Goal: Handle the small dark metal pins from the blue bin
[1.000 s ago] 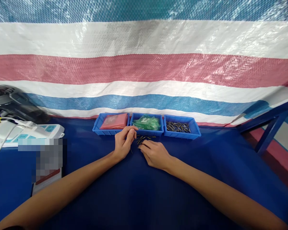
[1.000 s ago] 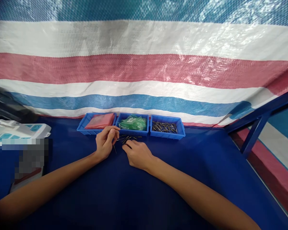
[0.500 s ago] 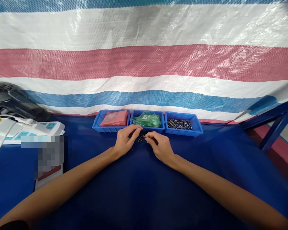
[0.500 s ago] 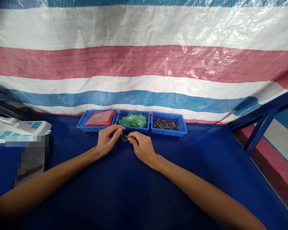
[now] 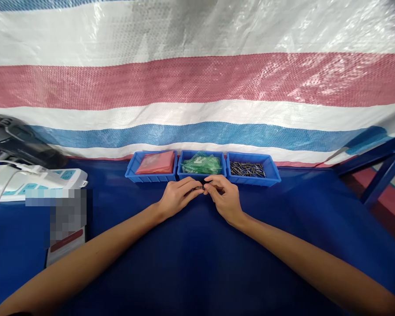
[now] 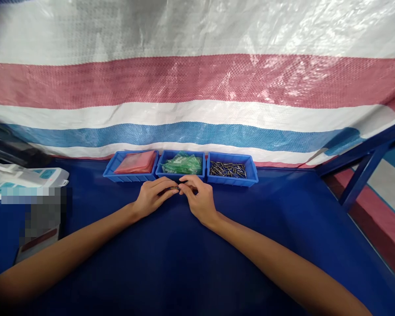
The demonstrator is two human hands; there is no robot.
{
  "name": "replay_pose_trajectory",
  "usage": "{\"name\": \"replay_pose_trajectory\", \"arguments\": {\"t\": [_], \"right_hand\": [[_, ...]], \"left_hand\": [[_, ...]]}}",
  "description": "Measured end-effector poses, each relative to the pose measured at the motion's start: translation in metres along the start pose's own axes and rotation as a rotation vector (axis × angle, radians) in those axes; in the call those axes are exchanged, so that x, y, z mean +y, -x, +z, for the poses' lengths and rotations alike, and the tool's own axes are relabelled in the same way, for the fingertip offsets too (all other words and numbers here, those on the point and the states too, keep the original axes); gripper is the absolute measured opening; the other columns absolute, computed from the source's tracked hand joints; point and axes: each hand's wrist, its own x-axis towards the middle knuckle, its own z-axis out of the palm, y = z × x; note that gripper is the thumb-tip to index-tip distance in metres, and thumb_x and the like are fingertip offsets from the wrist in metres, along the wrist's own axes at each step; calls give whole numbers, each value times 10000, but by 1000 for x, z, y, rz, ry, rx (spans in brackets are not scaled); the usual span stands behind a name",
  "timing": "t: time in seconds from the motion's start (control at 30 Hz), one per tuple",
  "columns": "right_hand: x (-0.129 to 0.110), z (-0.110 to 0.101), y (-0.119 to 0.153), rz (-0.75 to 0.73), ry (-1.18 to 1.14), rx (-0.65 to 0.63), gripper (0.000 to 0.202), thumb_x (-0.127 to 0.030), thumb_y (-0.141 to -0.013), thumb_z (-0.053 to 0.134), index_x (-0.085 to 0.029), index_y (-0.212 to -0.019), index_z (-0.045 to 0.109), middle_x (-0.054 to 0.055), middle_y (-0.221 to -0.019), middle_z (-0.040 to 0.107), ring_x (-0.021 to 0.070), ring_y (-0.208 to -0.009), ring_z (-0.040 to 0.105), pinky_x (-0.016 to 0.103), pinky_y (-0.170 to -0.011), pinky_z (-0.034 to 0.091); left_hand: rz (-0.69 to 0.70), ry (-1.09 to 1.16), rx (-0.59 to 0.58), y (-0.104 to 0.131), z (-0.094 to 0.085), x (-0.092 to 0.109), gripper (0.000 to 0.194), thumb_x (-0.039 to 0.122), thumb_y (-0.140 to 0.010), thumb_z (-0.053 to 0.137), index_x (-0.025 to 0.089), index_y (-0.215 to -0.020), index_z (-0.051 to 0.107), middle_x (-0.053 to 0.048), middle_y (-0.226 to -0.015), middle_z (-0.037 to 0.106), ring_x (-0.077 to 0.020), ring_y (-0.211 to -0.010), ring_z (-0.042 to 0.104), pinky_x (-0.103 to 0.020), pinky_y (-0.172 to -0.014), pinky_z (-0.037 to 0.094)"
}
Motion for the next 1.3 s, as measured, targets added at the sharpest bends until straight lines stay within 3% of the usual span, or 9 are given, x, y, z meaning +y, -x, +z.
{"name": "replay_pose_trajectory", "arguments": {"t": [0.13, 0.33, 0.53, 0.93, 1.3], "right_hand": [[1, 0, 0, -14, 4, -21, 160, -318, -866, 577, -183, -921, 642, -3, -648, 627, 104, -506, 550, 224, -498, 431], [1, 0, -1, -21, 67, -50, 168, -324, -859, 582, -182, -873, 670, 13, -707, 627, 105, -529, 543, 232, -525, 448], [-2, -1, -1, -23, 95, -41, 195, -326, -896, 515, -178, -812, 609, 4, -685, 585, 103, -535, 511, 228, -521, 413], [-3, -2, -2, -7, 157, -74, 239, -355, -901, 497, -177, -769, 585, -25, -588, 490, 102, -508, 443, 228, -504, 358], [-4, -2, -2, -35, 181, -100, 256, -348, -902, 497, -172, -738, 586, -32, -568, 471, 97, -516, 418, 228, -520, 331]], "left_hand": [[11, -6, 37, 1, 1, -1, 130, 225, -910, 528, 149, -913, 634, -46, -822, 675, -102, -705, 622, -178, -616, 451], [-103, 16, 144, -2, -2, 0, 196, 246, -915, 522, 148, -790, 637, -8, -648, 616, -87, -574, 551, -185, -560, 415], [-61, 34, 83, -2, -2, 0, 207, 292, -909, 533, 146, -809, 641, -20, -692, 647, -87, -583, 568, -179, -559, 430], [-73, 72, 111, -1, -3, 1, 178, 239, -913, 521, 164, -968, 673, -55, -874, 715, -135, -770, 674, -208, -699, 520], [-91, 67, 60, -2, -7, 8, 206, 223, -945, 435, 160, -993, 625, -52, -868, 700, -123, -752, 666, -193, -655, 504]]}}
